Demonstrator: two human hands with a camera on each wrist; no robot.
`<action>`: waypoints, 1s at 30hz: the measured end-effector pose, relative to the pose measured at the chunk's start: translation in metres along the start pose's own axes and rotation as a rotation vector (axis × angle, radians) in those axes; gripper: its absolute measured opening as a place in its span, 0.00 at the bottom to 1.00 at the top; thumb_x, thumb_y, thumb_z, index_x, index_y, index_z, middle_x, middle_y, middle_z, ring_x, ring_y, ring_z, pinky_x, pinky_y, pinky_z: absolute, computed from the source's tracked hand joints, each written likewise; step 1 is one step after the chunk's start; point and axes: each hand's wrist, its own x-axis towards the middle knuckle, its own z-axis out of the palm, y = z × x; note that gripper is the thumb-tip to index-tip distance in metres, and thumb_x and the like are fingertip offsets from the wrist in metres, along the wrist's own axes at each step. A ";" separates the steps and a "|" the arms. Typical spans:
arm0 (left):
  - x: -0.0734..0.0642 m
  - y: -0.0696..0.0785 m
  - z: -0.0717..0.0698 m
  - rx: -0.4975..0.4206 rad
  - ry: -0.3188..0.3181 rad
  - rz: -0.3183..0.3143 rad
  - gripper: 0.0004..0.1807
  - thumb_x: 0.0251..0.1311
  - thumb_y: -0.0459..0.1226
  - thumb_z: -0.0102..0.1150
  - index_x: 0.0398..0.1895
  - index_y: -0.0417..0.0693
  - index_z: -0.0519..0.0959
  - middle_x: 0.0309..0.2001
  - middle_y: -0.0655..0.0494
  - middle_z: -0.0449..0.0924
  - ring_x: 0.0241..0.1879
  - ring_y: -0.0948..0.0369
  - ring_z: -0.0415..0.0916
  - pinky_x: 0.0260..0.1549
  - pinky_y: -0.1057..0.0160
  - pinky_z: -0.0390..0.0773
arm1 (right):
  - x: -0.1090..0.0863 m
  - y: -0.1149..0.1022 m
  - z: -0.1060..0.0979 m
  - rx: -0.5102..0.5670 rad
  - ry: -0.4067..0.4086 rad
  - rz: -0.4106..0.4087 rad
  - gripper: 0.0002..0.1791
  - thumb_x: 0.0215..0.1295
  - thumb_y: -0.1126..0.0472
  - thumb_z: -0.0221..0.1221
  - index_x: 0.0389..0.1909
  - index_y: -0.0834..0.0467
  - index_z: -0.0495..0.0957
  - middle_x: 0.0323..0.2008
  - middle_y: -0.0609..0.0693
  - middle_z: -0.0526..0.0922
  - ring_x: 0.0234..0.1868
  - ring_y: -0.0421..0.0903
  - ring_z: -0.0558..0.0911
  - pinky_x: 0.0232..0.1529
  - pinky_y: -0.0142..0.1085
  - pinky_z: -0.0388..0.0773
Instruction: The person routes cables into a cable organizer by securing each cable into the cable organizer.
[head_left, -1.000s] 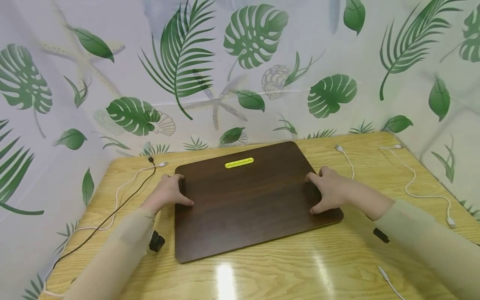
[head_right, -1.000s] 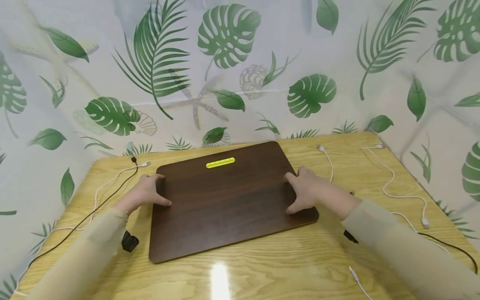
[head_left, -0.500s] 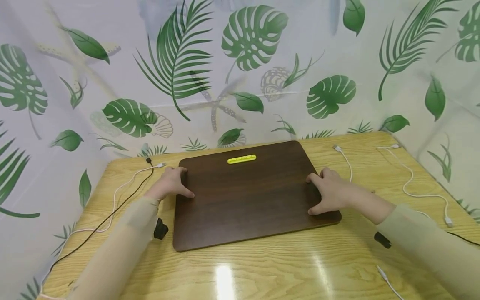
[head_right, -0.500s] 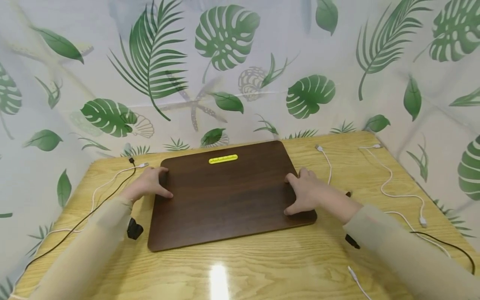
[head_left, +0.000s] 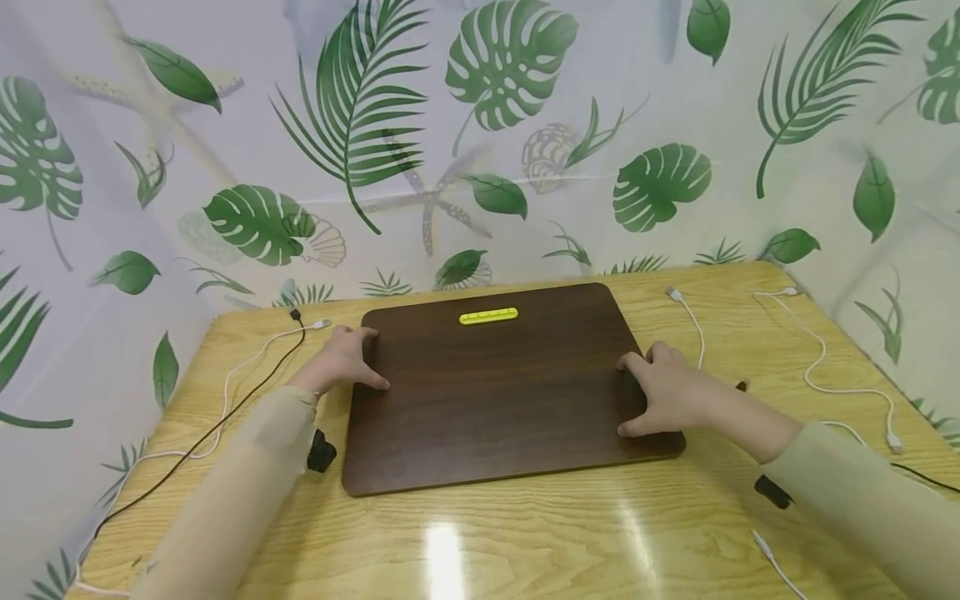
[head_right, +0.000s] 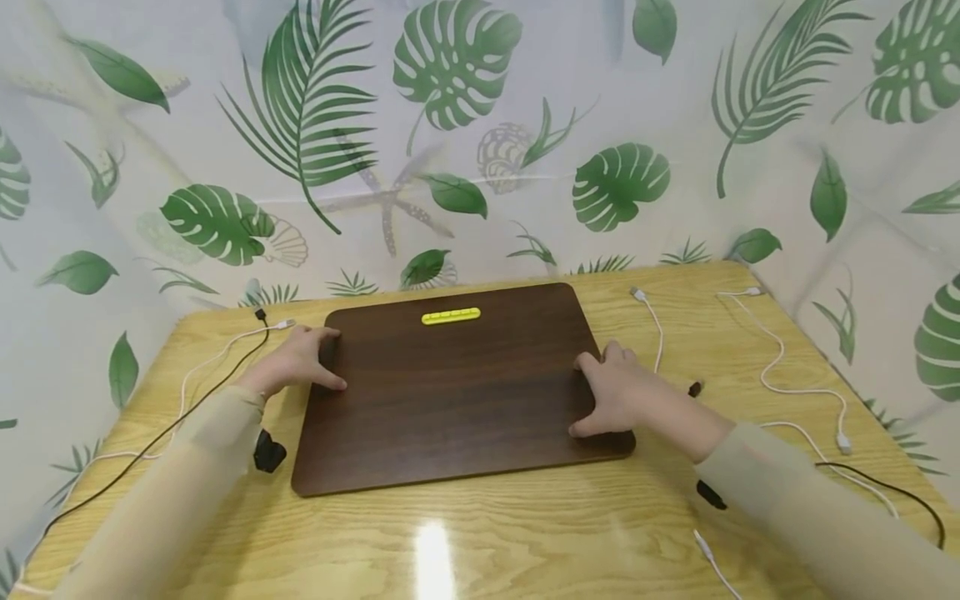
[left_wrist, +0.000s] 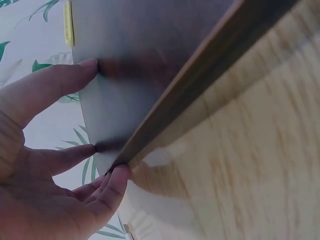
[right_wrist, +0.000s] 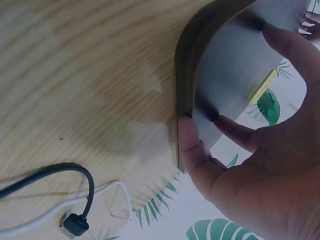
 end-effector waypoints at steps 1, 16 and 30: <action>-0.001 0.000 0.000 0.003 0.002 -0.001 0.55 0.54 0.40 0.80 0.80 0.31 0.59 0.76 0.20 0.53 0.75 0.30 0.58 0.71 0.36 0.70 | -0.001 0.000 0.000 0.006 0.001 0.003 0.51 0.51 0.40 0.79 0.69 0.65 0.70 0.50 0.70 0.70 0.46 0.60 0.74 0.43 0.54 0.79; -0.031 0.010 0.016 0.119 0.031 0.030 0.50 0.55 0.43 0.80 0.75 0.28 0.66 0.70 0.20 0.63 0.68 0.31 0.69 0.66 0.38 0.75 | -0.009 0.003 0.007 -0.004 0.019 0.023 0.49 0.54 0.39 0.77 0.69 0.62 0.71 0.52 0.69 0.71 0.50 0.61 0.74 0.47 0.56 0.79; -0.053 0.004 0.021 0.087 0.030 0.044 0.50 0.53 0.41 0.82 0.75 0.28 0.66 0.71 0.20 0.64 0.69 0.29 0.69 0.67 0.37 0.74 | -0.009 -0.002 0.006 0.013 0.025 0.049 0.49 0.55 0.40 0.77 0.70 0.63 0.71 0.56 0.75 0.71 0.53 0.66 0.75 0.48 0.60 0.80</action>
